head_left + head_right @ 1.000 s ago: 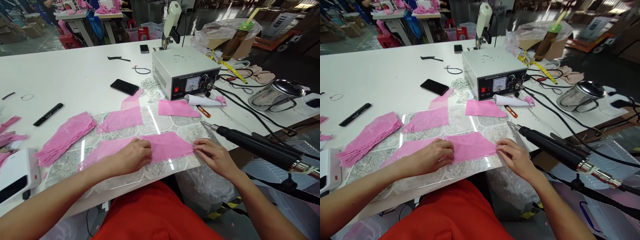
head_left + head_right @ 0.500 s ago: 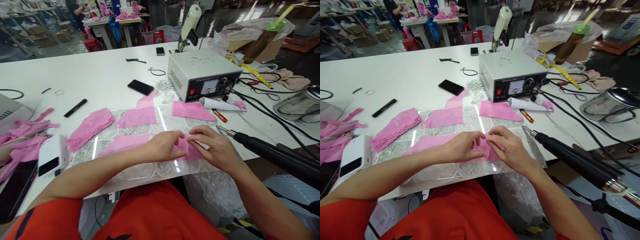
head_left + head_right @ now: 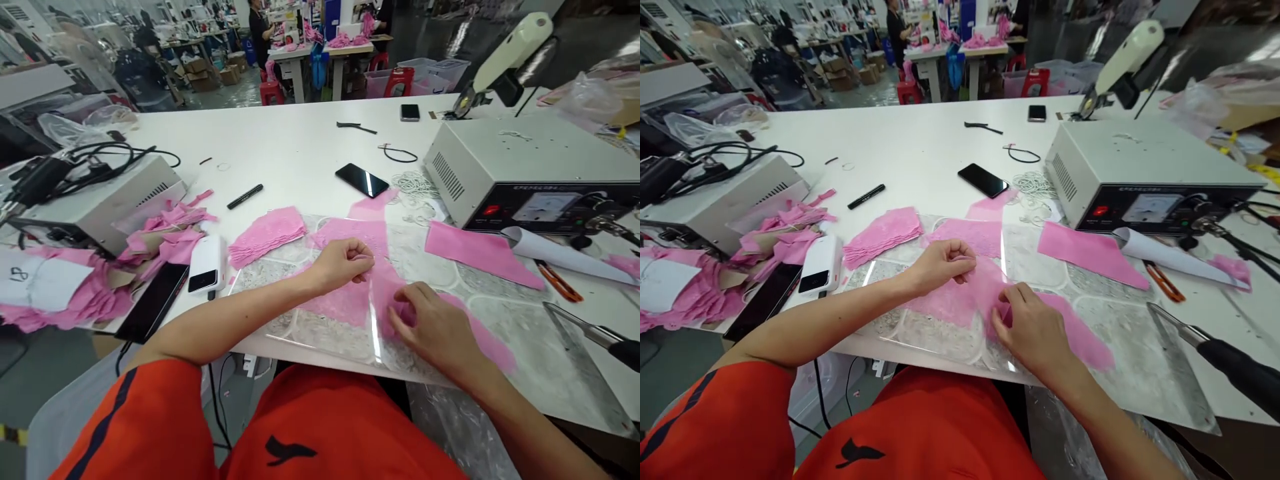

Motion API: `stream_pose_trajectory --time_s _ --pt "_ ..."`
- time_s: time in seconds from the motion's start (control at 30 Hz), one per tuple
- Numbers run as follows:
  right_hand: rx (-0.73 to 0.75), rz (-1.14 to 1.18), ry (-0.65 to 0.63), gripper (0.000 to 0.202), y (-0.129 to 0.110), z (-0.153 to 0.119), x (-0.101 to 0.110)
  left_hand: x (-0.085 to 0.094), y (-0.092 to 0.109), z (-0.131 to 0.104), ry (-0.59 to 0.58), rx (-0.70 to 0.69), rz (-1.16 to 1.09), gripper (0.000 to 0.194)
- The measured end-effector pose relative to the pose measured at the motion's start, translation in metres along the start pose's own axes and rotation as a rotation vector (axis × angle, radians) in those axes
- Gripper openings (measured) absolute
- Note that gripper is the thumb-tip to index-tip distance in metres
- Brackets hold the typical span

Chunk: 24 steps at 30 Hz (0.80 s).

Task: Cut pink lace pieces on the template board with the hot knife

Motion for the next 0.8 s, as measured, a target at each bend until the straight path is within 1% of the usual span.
stream_pose_trajectory --time_s 0.07,0.1,0.17,0.23,0.27,0.33,0.43,0.53,0.63,0.73,0.8 --pt "0.037 -0.030 -0.011 0.009 -0.007 0.003 -0.008 0.018 -0.010 -0.008 0.045 0.010 -0.014 0.009" --pt "0.057 -0.026 -0.020 0.009 -0.011 0.005 -0.011 0.029 -0.016 -0.013 0.075 0.015 0.021 0.013" --pt "0.093 0.012 -0.048 0.011 -0.019 0.010 -0.015 0.051 -0.027 -0.027 0.152 0.017 0.192 0.024" --pt "0.098 0.079 -0.086 0.013 -0.022 0.016 -0.018 0.072 -0.038 -0.045 0.235 0.005 0.434 0.029" --pt "0.085 0.112 -0.100 0.014 -0.021 0.019 -0.019 0.079 -0.043 -0.053 0.268 0.000 0.529 0.029" --pt "0.030 0.159 -0.107 0.015 -0.014 0.026 -0.021 0.088 -0.053 -0.068 0.301 -0.001 0.642 0.029" --pt "-0.079 0.178 -0.110 0.018 0.003 0.038 -0.023 0.089 -0.064 -0.080 0.285 -0.006 0.684 0.031" --pt "-0.142 0.182 -0.162 0.022 0.011 0.046 -0.028 0.084 -0.069 -0.084 0.276 -0.038 0.675 0.032" --pt "-0.145 0.189 -0.193 0.024 0.009 0.049 -0.033 0.079 -0.072 -0.082 0.270 -0.049 0.656 0.036" --pt "-0.116 0.208 -0.165 0.027 0.008 0.051 -0.035 0.074 -0.075 -0.081 0.243 -0.041 0.609 0.040" --pt "-0.092 0.222 -0.161 0.028 0.011 0.051 -0.038 0.071 -0.077 -0.080 0.223 -0.032 0.579 0.041"
Point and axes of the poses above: each hand's wrist, its own z-axis towards the middle knuckle, its own x-axis out of the back of the hand, y = z × x, the point moved 6 cm from there along z, towards the middle knuckle, and after that the axes turned 13 degrees about z, right-handed, at the moved point
